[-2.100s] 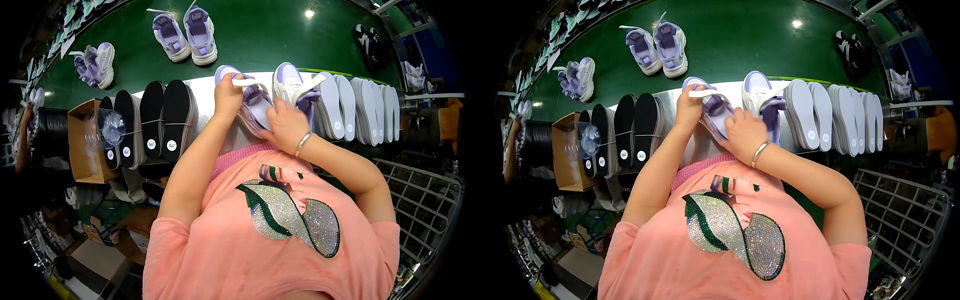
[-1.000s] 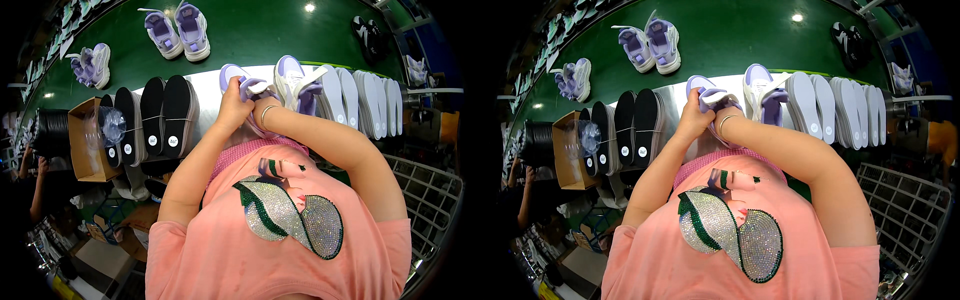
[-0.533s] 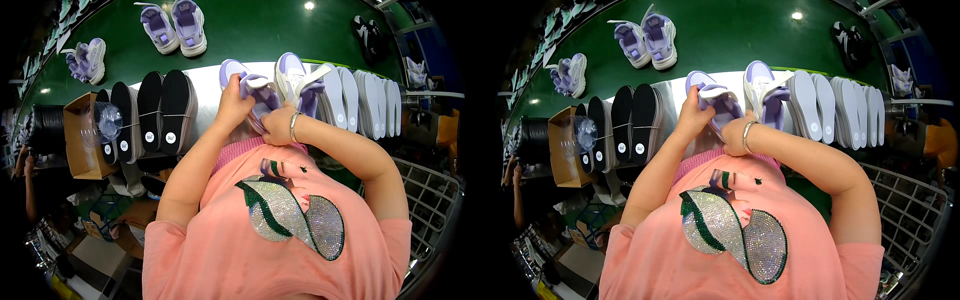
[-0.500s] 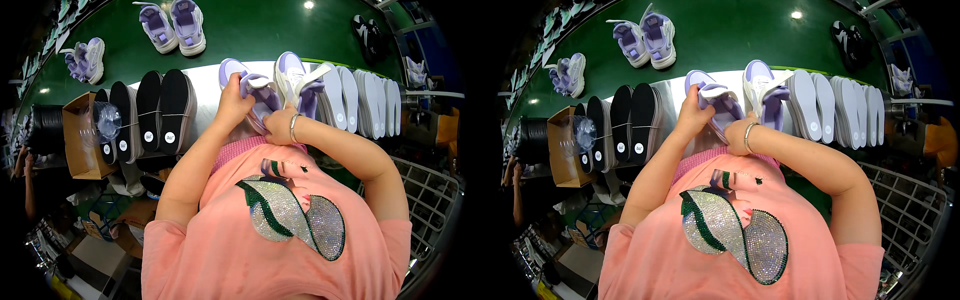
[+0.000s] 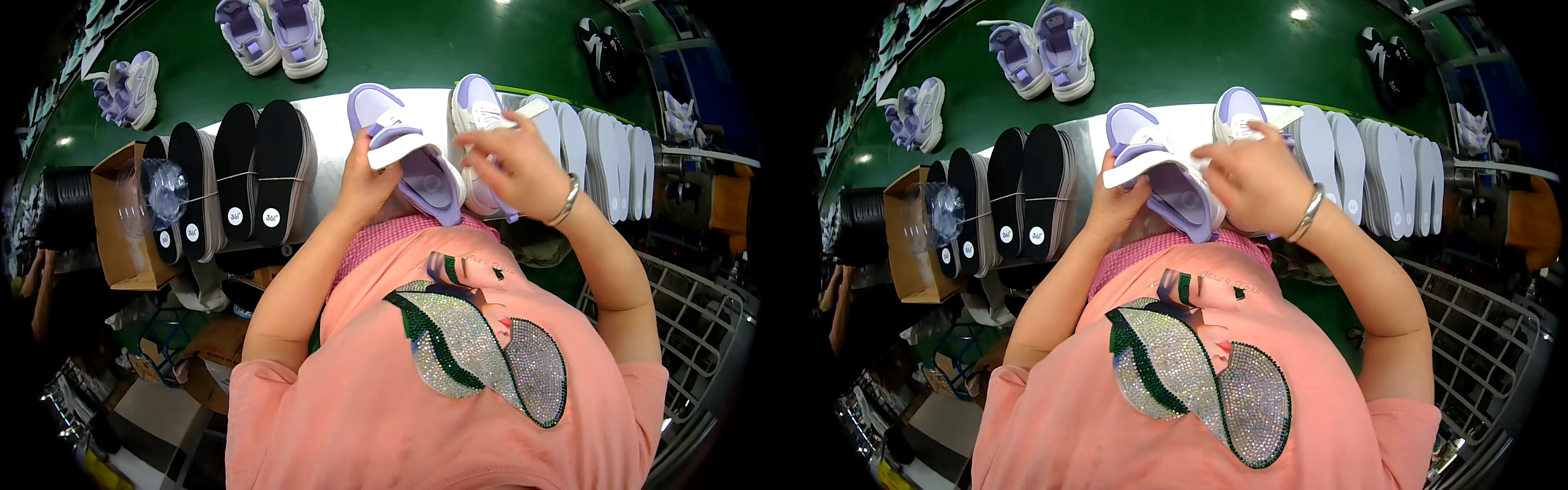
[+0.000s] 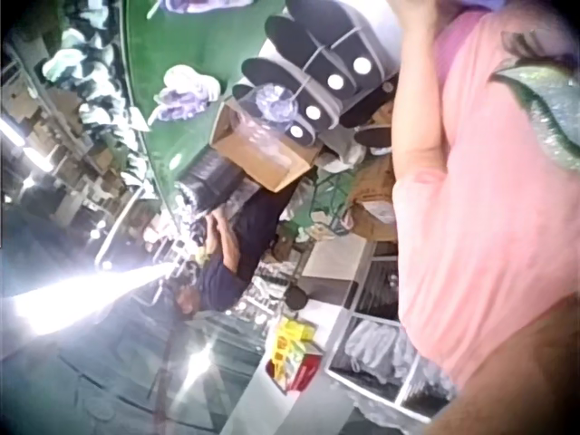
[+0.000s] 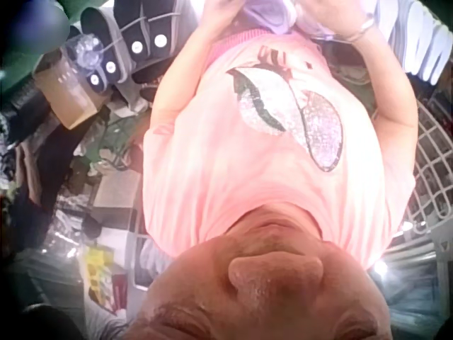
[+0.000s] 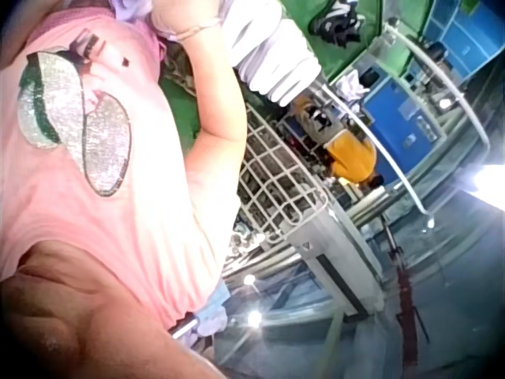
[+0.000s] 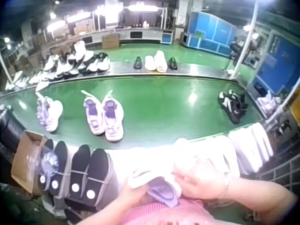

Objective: The person takes shoes from an assembly line and inserts insoles into them by hand.

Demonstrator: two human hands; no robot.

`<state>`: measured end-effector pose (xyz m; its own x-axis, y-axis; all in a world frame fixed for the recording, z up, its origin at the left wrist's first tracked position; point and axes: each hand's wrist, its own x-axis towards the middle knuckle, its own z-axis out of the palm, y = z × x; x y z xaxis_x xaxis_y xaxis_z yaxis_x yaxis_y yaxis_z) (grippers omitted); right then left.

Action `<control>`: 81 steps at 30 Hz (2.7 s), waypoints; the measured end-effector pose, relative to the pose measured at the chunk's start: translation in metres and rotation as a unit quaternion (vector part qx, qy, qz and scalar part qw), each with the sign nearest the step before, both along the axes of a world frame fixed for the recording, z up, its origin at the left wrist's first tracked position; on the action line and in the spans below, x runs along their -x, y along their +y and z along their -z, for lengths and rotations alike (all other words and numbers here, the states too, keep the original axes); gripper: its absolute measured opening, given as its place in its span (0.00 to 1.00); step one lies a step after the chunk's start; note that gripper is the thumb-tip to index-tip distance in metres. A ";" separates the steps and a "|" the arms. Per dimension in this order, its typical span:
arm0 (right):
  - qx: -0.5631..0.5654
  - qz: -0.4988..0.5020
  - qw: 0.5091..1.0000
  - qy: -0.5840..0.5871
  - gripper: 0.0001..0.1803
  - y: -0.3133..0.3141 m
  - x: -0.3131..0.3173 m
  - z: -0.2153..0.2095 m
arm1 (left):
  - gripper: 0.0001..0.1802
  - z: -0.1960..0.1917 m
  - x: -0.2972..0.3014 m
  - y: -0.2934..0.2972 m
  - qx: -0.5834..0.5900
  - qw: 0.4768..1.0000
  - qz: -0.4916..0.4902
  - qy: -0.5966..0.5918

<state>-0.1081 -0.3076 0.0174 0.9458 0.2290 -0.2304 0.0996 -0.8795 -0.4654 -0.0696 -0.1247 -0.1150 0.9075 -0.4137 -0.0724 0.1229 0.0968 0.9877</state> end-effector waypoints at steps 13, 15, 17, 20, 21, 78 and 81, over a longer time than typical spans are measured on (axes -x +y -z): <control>0.184 -0.185 0.916 0.305 0.19 0.028 -0.009 0.073 | 0.13 -0.006 -0.030 -0.028 -0.069 0.989 0.029 0.130; 0.161 -0.164 0.931 0.285 0.18 0.026 -0.001 0.076 | 0.11 -0.002 -0.032 -0.029 -0.049 0.985 0.025 0.163; 0.145 -0.153 0.945 0.249 0.17 0.022 0.005 0.078 | 0.10 -0.003 -0.036 -0.029 -0.057 0.985 0.033 0.157; 0.007 -0.085 0.994 0.067 0.18 0.012 0.028 0.075 | 0.09 -0.010 -0.036 -0.029 -0.081 0.991 0.018 0.103; -0.054 -0.071 0.996 -0.002 0.16 0.005 0.031 0.067 | 0.09 -0.009 -0.038 -0.021 -0.078 0.994 0.001 0.083; -0.118 0.209 0.944 0.228 0.11 -0.058 0.058 0.052 | 0.16 -0.015 -0.013 -0.112 -0.152 0.982 0.105 -0.033; 0.121 0.141 0.981 0.056 0.11 -0.038 0.051 0.066 | 0.15 -0.017 -0.012 -0.110 -0.191 0.974 0.097 -0.067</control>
<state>-0.1589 -0.3451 -0.0491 0.9291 -0.1113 -0.3527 -0.2029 -0.9507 -0.2345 -0.0576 -0.2344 -0.0982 0.8264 -0.5449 -0.1420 -0.0296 -0.2938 0.9554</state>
